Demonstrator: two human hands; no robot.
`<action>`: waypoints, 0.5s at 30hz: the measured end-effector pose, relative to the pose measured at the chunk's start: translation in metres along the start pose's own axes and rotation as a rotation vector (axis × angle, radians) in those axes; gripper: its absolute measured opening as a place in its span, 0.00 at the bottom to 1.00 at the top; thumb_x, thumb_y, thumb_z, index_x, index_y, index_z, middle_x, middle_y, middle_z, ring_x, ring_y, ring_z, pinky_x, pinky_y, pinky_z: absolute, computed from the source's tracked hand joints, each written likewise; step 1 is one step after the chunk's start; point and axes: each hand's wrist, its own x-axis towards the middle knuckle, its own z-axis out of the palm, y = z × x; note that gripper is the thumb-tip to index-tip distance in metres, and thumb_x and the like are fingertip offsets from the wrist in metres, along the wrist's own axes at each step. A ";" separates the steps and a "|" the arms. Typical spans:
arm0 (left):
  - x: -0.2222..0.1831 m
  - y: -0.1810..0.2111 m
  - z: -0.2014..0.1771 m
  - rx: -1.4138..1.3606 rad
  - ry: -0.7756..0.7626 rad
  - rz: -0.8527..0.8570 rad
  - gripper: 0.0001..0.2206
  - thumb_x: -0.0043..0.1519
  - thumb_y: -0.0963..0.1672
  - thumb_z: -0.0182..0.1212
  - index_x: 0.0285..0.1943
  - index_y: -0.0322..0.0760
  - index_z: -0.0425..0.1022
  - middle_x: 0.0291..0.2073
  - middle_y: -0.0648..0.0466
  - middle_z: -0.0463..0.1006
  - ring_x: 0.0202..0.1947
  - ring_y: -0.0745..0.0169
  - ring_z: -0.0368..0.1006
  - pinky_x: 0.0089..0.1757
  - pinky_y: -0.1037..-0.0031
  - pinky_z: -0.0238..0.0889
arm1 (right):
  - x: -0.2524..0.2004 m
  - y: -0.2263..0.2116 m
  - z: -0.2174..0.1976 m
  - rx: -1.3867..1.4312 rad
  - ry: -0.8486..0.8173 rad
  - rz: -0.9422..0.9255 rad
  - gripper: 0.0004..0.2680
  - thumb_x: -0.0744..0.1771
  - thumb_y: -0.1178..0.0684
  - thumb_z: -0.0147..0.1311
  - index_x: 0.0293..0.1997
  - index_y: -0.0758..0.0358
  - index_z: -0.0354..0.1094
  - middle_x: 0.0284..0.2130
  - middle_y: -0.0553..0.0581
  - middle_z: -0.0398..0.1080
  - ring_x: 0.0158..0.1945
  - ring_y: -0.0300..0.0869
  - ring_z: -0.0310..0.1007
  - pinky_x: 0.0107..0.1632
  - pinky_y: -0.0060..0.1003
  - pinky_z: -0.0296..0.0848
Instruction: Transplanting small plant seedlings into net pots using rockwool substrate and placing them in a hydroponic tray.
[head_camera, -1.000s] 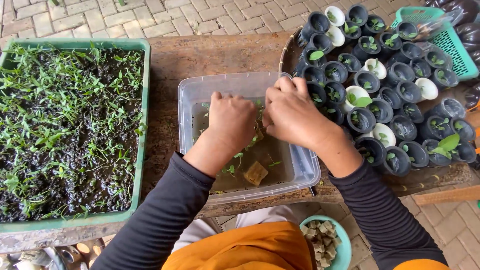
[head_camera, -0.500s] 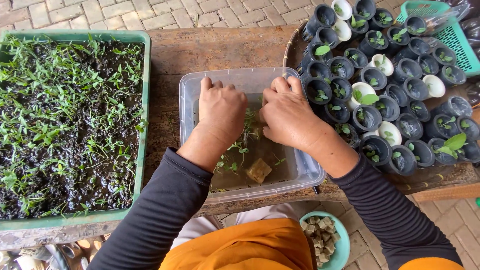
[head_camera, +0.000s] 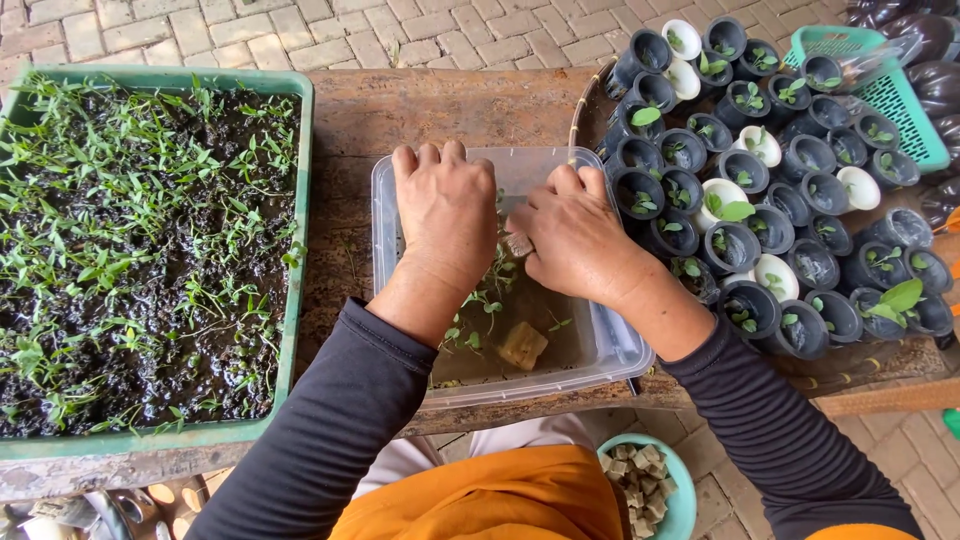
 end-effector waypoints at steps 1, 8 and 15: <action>0.000 0.000 0.000 -0.013 0.014 0.003 0.11 0.47 0.45 0.68 0.39 0.40 0.81 0.40 0.47 0.77 0.49 0.46 0.70 0.53 0.54 0.52 | 0.001 0.000 0.000 0.023 -0.010 -0.020 0.10 0.55 0.53 0.64 0.36 0.55 0.77 0.36 0.53 0.72 0.51 0.51 0.63 0.55 0.49 0.55; 0.002 0.001 0.021 -0.293 0.276 0.097 0.09 0.54 0.41 0.65 0.43 0.44 0.81 0.39 0.52 0.78 0.48 0.51 0.72 0.54 0.57 0.53 | -0.001 -0.001 -0.020 0.018 -0.006 0.026 0.04 0.59 0.50 0.65 0.32 0.51 0.79 0.35 0.50 0.73 0.53 0.49 0.64 0.58 0.50 0.53; -0.001 0.001 0.005 -0.666 -0.062 0.060 0.11 0.54 0.44 0.67 0.46 0.46 0.81 0.36 0.59 0.83 0.49 0.59 0.74 0.57 0.52 0.48 | -0.021 0.021 -0.032 0.483 0.260 0.285 0.09 0.60 0.52 0.68 0.41 0.56 0.79 0.40 0.54 0.74 0.51 0.45 0.70 0.56 0.43 0.64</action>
